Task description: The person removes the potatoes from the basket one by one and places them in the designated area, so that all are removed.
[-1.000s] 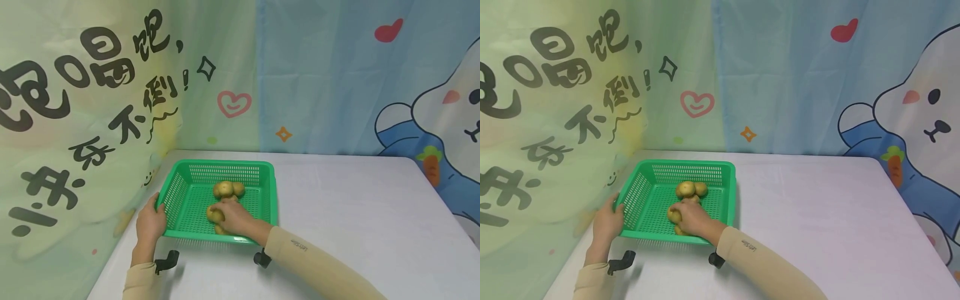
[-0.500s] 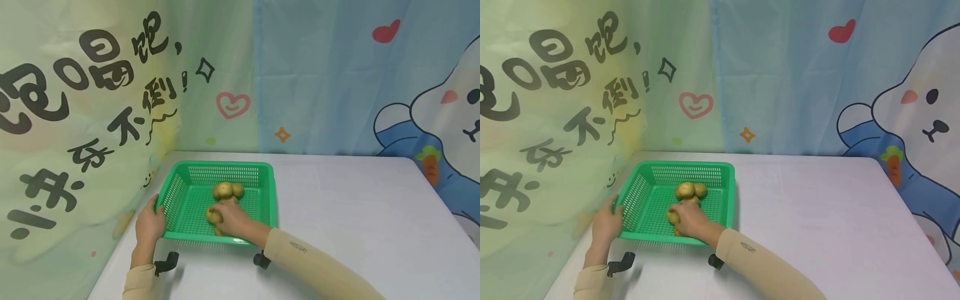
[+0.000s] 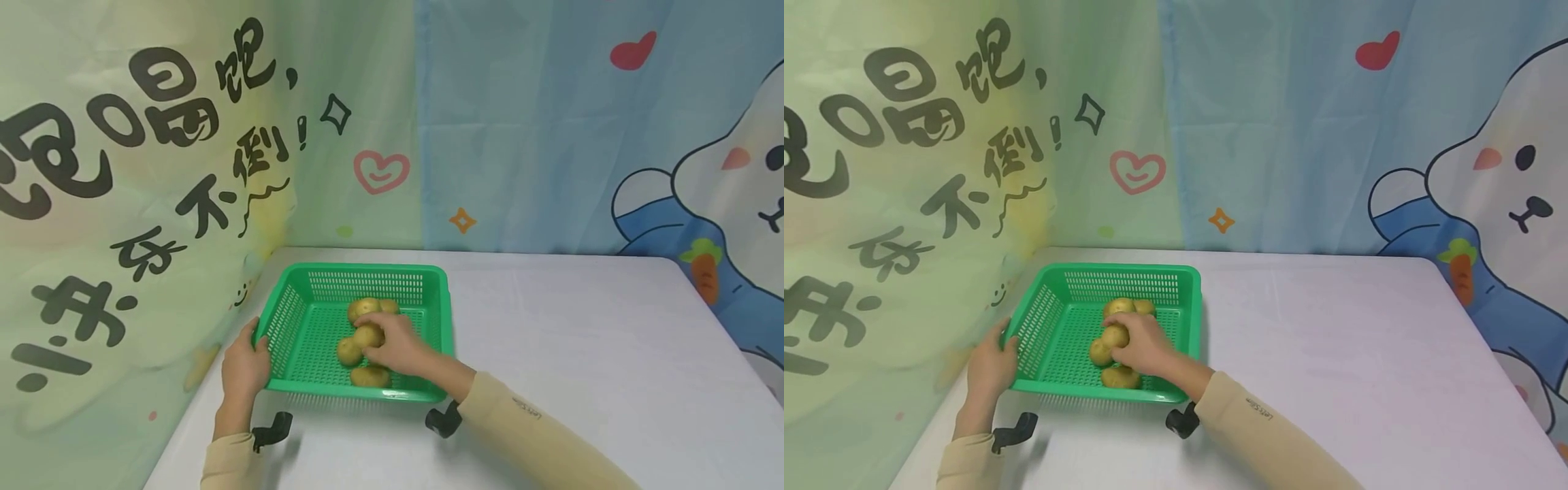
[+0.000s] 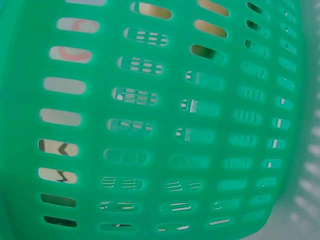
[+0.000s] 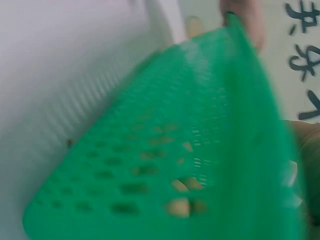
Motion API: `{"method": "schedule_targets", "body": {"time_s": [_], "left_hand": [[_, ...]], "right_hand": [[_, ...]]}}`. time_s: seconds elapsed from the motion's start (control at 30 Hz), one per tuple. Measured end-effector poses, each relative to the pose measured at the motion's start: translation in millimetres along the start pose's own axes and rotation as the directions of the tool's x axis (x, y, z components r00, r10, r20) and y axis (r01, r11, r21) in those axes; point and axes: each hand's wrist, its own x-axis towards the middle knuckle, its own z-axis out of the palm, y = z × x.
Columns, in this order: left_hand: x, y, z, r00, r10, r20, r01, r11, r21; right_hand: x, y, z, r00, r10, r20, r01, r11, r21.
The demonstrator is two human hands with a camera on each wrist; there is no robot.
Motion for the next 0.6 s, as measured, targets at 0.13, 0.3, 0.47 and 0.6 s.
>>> {"method": "schedule_targets", "body": {"time_s": [0.13,0.3,0.47,0.6], "left_hand": [[0.5,-0.1,0.6,1.000,-0.003,-0.011,0.003,1.000,-0.001],[1.0,-0.5,1.0,1.000,-0.009,-0.016,0.009,1.000,0.007],[0.9,-0.2,0.2,1.000,-0.005,-0.010,0.005,1.000,0.005],[0.4,0.8,-0.2,1.000,-0.005,-0.001,0.005,1.000,-0.002]], "right_hand": [[-7.2,0.9,-21.9,1.000,0.004,-0.023,-0.002,0.997,0.081],[-17.4,10.4,-44.7,0.994,0.078,-0.078,-0.067,0.989,0.134],[-30.1,22.9,-57.8,0.981,0.124,-0.147,-0.102,0.984,0.148],[-40.0,31.3,-66.6,0.973,0.122,-0.195,-0.091,0.983,0.162]]}}
